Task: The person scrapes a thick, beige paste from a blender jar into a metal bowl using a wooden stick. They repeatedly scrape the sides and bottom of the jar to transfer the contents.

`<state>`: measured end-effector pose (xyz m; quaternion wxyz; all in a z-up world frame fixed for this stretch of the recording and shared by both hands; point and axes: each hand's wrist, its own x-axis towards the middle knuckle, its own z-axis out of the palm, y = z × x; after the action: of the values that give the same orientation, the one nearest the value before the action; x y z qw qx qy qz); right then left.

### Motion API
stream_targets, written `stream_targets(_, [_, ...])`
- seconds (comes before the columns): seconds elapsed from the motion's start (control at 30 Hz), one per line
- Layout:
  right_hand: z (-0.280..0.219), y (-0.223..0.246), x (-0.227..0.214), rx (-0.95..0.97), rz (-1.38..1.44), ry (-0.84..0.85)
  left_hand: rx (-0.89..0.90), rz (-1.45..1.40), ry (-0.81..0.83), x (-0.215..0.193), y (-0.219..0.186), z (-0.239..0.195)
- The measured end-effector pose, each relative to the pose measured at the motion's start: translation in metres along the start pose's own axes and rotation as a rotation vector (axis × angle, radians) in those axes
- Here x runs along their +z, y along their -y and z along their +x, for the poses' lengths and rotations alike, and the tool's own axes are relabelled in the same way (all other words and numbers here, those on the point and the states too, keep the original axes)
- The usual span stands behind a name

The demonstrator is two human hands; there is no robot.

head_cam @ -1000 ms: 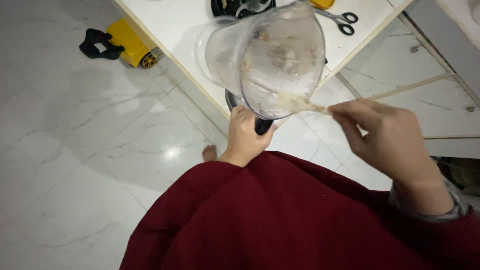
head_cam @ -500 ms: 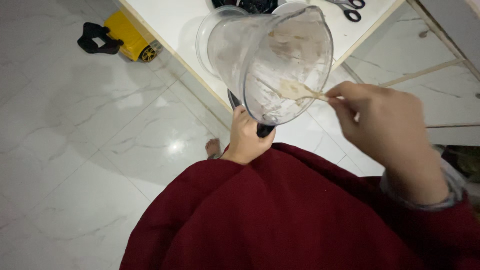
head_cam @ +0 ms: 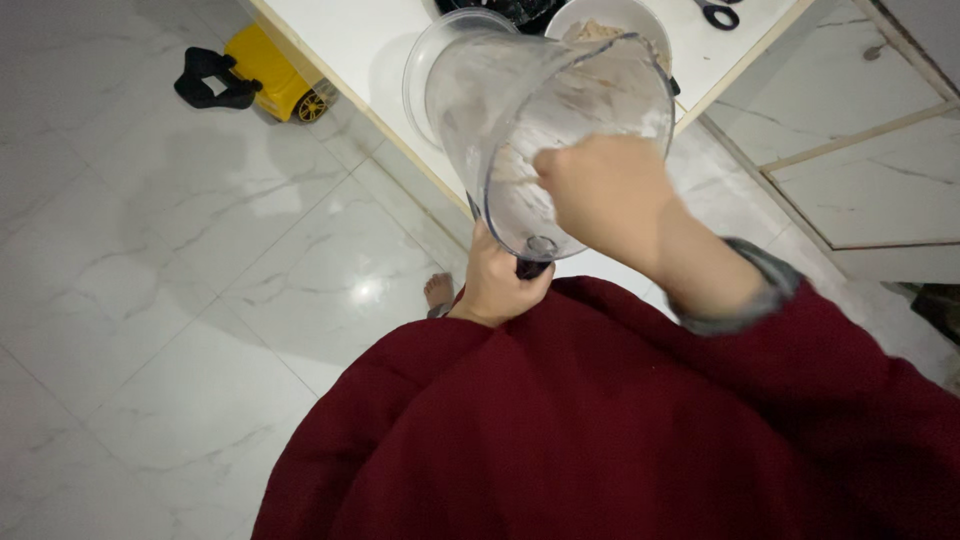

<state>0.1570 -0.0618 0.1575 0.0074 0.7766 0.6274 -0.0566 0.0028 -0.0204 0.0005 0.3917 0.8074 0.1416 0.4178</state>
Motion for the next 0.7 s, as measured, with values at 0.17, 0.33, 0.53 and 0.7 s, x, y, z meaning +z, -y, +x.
stream_targets(0.17, [0.042,0.002,0.048,-0.058,-0.089,-0.19,-0.009,-0.011,-0.005,-0.001,-0.001,0.003])
stream_targets(0.33, [0.044,0.003,0.025,0.007,-0.046,-0.181,0.013,0.004,-0.007,-0.007,-0.004,0.008])
stream_targets(0.53, [0.029,0.003,-0.005,-0.077,0.038,-0.14,-0.041,-0.038,-0.033,-0.01,-0.005,0.004])
stream_targets(0.7, [0.049,0.03,0.011,-0.011,-0.145,-0.135,-0.112,-0.166,-0.023,-0.011,0.001,-0.002])
